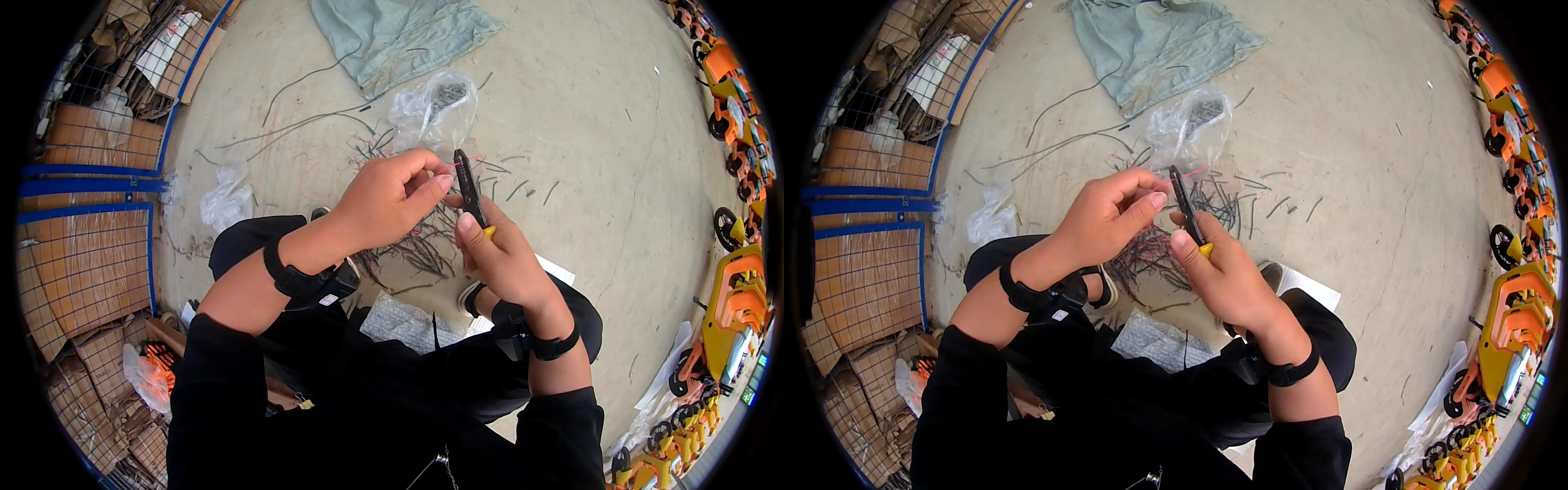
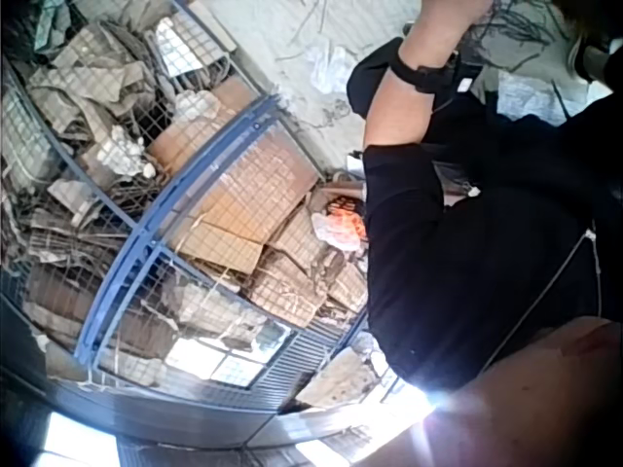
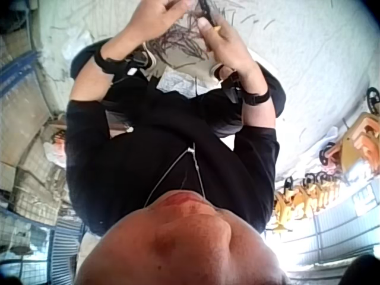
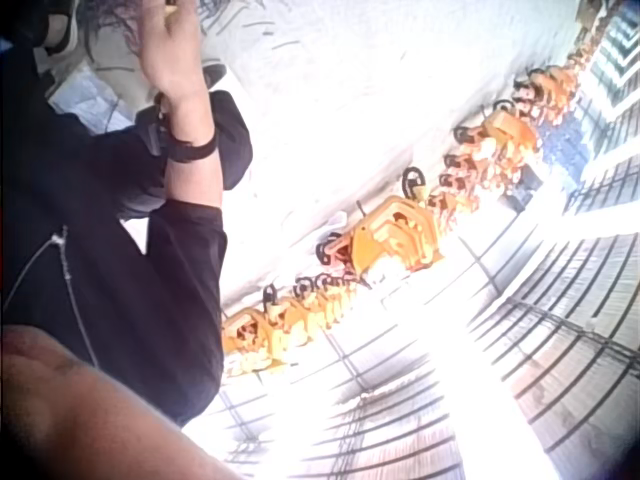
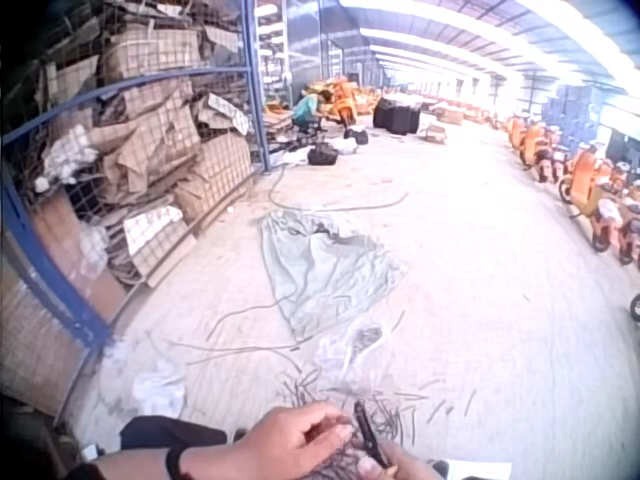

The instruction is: The person sits on the floor of a warehouse and uses yellow-handled wire cutters to strip insulation from thin wires. They repeatedly pick up wires from a pile, cut the ends, and drop the pieces back onto the floor.

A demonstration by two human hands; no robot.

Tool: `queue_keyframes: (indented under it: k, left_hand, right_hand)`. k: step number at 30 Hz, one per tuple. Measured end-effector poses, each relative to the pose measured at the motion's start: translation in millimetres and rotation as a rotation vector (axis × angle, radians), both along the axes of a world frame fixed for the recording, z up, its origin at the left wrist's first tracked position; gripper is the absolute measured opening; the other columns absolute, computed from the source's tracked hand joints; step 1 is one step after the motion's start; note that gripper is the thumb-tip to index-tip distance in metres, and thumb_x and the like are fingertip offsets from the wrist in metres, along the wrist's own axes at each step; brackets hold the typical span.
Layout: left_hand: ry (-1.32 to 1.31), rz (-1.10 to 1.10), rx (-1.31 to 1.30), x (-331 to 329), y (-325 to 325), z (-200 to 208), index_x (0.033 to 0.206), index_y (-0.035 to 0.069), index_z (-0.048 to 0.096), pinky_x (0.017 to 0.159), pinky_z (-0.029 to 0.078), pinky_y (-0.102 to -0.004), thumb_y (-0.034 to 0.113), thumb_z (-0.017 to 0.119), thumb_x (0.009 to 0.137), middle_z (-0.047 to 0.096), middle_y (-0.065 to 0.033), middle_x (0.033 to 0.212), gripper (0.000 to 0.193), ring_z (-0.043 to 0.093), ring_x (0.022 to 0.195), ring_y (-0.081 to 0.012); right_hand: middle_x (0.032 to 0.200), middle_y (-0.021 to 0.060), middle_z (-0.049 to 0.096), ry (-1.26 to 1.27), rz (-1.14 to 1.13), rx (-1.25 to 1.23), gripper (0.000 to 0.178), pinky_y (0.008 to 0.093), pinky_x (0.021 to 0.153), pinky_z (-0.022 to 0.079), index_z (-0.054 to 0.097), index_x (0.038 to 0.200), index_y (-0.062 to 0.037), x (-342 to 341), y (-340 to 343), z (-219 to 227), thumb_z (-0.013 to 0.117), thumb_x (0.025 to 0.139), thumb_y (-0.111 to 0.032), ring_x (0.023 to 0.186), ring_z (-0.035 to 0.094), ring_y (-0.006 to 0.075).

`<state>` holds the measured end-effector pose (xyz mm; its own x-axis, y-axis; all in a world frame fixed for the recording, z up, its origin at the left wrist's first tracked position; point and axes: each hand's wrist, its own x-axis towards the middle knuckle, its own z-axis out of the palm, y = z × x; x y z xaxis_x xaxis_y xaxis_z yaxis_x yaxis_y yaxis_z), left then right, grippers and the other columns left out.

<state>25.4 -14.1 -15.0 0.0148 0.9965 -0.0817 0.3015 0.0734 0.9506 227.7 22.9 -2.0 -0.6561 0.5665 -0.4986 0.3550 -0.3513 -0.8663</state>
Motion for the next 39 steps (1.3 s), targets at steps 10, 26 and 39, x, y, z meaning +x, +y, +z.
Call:
queue_keyframes:
  k: [10,26,39]
  left_hand:
    - [-0.171,-0.038,-0.183,-4.2,3.7,-0.7,0.091,0.003,0.058,0.055,0.042,-0.0208,0.017,0.053,0.099,0.056,0.0009,0.067,0.017,0.051,0.061,-0.0045]
    - [-0.181,-0.004,-0.142,-3.7,0.5,4.1,0.091,0.001,0.061,0.049,0.038,-0.0216,0.018,0.055,0.098,0.054,0.0014,0.059,0.019,0.048,0.053,-0.0038]
    - [-0.151,-0.012,-0.133,-3.1,1.0,5.3,0.092,0.001,0.06,0.049,0.038,-0.0203,0.018,0.055,0.098,0.054,0.0017,0.06,0.019,0.048,0.054,-0.0034]
  right_hand:
    - [0.106,0.0266,0.061,-0.156,0.067,0.605,0.048,0.0424,0.082,0.049,0.046,0.128,0.003,-2.3,-3.1,-11.3,0.056,0.095,-0.031,0.096,0.061,0.0413]
    - [0.106,0.0245,0.061,-0.017,0.109,0.279,0.053,0.0372,0.086,0.047,0.042,0.133,0.0053,-0.4,-2.6,-4.1,0.051,0.099,-0.035,0.1,0.062,0.032]
    - [0.102,0.0227,0.063,-0.044,0.13,0.24,0.053,0.0357,0.086,0.047,0.043,0.132,0.0044,-0.5,-0.7,0.5,0.05,0.099,-0.037,0.097,0.063,0.0284]
